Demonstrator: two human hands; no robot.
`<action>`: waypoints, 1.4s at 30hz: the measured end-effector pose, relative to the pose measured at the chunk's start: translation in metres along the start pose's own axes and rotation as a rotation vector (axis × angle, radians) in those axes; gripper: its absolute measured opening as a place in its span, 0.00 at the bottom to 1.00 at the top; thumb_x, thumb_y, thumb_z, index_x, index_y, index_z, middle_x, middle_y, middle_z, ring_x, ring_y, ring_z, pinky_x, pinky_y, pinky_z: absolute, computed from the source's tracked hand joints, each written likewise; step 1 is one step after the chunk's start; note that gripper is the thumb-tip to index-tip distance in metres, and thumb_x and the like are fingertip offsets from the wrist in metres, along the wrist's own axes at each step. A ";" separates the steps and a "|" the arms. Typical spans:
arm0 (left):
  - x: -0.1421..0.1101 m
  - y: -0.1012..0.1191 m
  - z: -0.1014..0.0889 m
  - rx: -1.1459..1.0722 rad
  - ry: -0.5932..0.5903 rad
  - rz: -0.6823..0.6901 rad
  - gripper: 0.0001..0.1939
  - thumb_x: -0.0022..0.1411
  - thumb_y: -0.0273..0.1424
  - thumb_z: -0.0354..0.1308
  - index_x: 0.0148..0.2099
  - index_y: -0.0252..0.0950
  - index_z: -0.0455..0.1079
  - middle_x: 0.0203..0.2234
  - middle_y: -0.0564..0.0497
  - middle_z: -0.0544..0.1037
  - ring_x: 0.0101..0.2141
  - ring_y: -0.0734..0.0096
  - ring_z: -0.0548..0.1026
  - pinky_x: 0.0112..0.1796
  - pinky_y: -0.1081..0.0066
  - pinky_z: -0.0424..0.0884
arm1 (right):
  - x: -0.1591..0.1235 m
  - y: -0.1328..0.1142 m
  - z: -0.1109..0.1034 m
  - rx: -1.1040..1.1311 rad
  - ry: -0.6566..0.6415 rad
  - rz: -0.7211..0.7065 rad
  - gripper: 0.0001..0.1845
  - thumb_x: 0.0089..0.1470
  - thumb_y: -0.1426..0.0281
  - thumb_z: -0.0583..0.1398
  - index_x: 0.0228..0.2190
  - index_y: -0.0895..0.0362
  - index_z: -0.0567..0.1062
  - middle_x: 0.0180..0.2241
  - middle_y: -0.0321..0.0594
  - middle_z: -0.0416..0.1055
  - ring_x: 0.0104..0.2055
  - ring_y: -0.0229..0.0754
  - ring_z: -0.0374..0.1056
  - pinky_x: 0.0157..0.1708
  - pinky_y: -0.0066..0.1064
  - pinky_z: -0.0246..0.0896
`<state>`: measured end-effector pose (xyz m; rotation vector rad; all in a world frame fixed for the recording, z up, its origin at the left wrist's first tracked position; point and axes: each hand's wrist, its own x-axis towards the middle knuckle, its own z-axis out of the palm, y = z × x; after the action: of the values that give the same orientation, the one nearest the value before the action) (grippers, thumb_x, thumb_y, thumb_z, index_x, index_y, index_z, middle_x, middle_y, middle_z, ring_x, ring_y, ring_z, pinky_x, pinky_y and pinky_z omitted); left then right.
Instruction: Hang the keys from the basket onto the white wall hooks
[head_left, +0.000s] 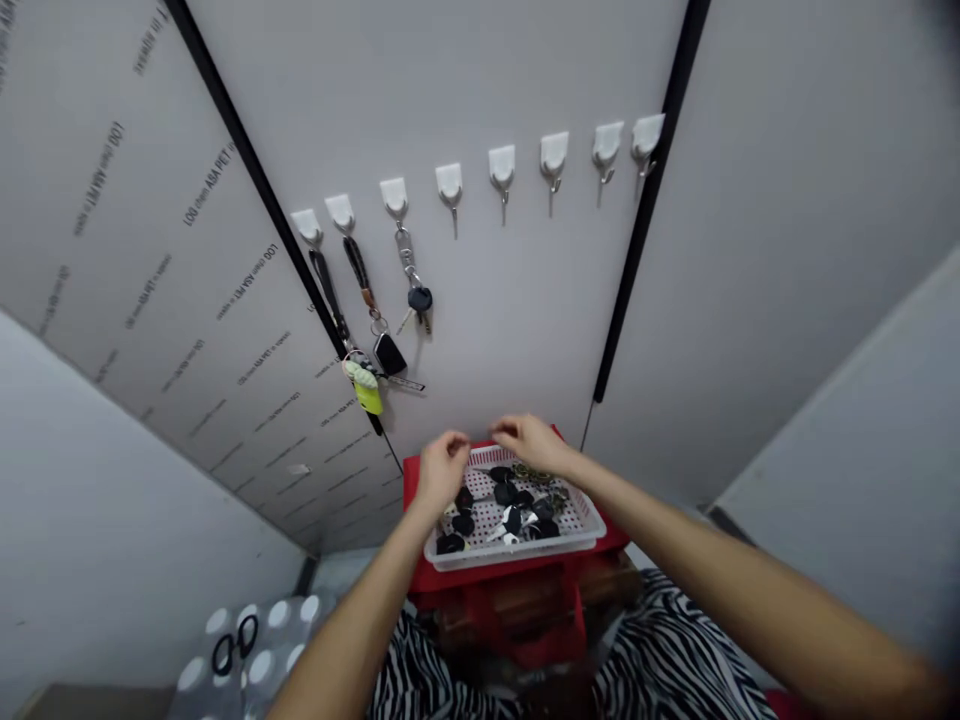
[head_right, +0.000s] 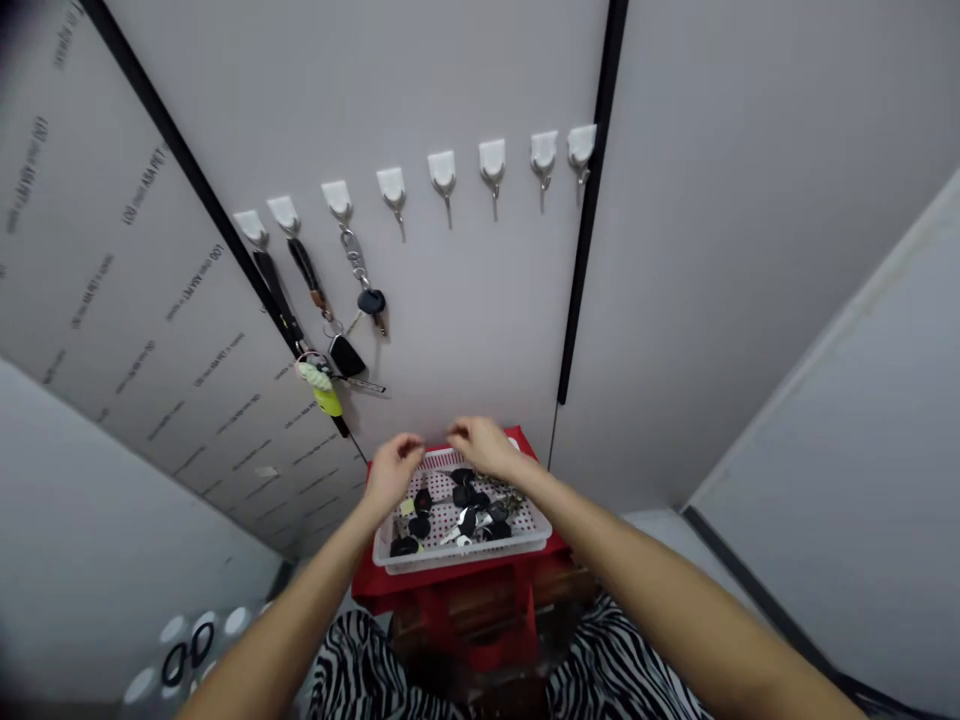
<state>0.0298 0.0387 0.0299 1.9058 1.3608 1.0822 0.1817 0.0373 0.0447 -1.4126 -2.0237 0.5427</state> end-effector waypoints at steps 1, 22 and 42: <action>-0.010 -0.009 0.008 0.052 -0.045 -0.015 0.07 0.45 0.24 0.46 0.27 0.33 0.64 0.21 0.52 0.69 0.25 0.76 0.66 0.29 0.75 0.61 | -0.013 0.012 0.008 -0.068 -0.017 0.033 0.12 0.42 0.71 0.49 0.28 0.61 0.70 0.27 0.41 0.68 0.29 0.36 0.62 0.30 0.27 0.54; -0.034 -0.028 0.023 0.393 -0.248 0.068 0.05 0.45 0.25 0.47 0.27 0.36 0.63 0.25 0.51 0.68 0.31 0.71 0.62 0.33 0.71 0.57 | -0.049 0.030 0.030 -0.367 -0.083 0.063 0.11 0.43 0.71 0.49 0.28 0.58 0.69 0.30 0.41 0.63 0.33 0.38 0.58 0.35 0.27 0.50; -0.027 -0.037 0.020 -0.285 0.113 -0.148 0.04 0.45 0.30 0.47 0.25 0.34 0.58 0.17 0.57 0.62 0.21 0.80 0.61 0.24 0.79 0.58 | -0.050 0.030 0.021 -0.133 -0.036 -0.010 0.11 0.39 0.76 0.50 0.27 0.59 0.69 0.29 0.39 0.67 0.34 0.36 0.59 0.36 0.25 0.51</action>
<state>0.0242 0.0257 -0.0177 1.5363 1.3060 1.2510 0.2007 0.0009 -0.0022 -1.4792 -2.1282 0.4397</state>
